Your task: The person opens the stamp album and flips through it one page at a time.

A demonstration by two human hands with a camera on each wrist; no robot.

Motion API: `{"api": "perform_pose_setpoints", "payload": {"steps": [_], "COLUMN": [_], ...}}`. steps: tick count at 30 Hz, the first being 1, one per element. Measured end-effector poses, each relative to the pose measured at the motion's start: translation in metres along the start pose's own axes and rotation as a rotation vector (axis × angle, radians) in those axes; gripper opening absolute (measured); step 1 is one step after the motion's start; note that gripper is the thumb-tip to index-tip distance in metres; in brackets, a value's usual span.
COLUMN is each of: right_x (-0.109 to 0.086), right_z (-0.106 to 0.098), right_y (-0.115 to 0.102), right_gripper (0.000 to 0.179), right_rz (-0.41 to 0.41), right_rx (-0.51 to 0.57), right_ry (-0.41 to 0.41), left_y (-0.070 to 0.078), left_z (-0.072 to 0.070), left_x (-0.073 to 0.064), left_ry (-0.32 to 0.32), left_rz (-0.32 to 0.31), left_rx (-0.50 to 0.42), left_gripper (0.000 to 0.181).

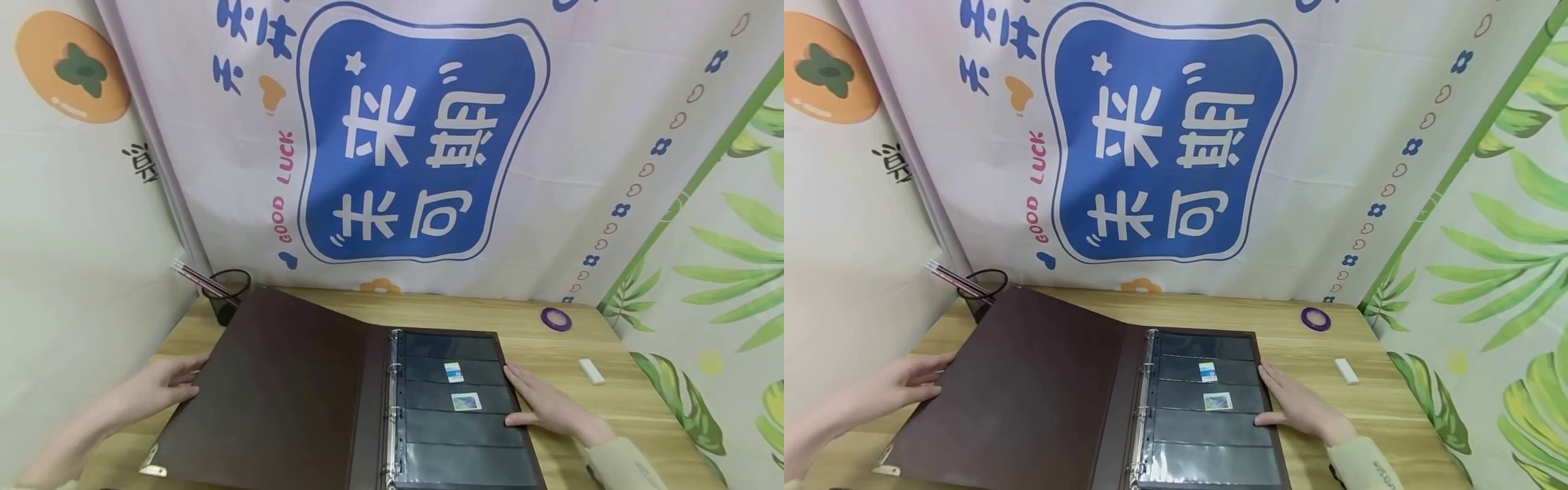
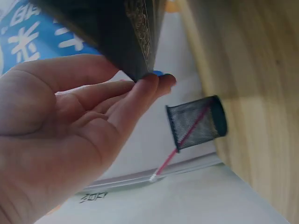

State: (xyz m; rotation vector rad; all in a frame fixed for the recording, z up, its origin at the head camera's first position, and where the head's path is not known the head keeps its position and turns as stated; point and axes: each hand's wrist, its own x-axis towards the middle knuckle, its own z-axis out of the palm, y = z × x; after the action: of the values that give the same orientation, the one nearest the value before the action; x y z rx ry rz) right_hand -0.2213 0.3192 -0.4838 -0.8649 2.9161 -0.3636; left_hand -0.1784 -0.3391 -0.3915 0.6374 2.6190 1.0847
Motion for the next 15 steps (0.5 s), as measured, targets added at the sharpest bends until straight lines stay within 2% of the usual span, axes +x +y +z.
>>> {"api": "perform_pose_setpoints", "payload": {"steps": [4, 8, 12, 15], "right_x": [0.0, 0.0, 0.0, 0.0], "right_z": [0.0, 0.002, 0.001, 0.0], "right_y": [0.004, 0.006, 0.006, 0.006], "right_gripper": [0.097, 0.097, 0.098, 0.098], "right_rz": [-0.006, -0.018, -0.012, -0.002], "right_rx": [0.0, -0.008, -0.002, 0.002], "right_ry": [0.001, 0.018, 0.01, 0.0], "left_y": [-0.007, -0.011, -0.015, -0.019], "left_z": [0.009, 0.019, 0.03, 0.037], "left_x": [0.004, 0.006, 0.01, 0.014], "left_ry": [-0.051, -0.022, 0.02, 0.022], "left_rz": [-0.028, -0.062, -0.174, -0.225], "left_rx": [0.029, 0.146, 0.294, 0.326], "left_gripper": [0.057, 0.059, 0.067, 0.07]}}
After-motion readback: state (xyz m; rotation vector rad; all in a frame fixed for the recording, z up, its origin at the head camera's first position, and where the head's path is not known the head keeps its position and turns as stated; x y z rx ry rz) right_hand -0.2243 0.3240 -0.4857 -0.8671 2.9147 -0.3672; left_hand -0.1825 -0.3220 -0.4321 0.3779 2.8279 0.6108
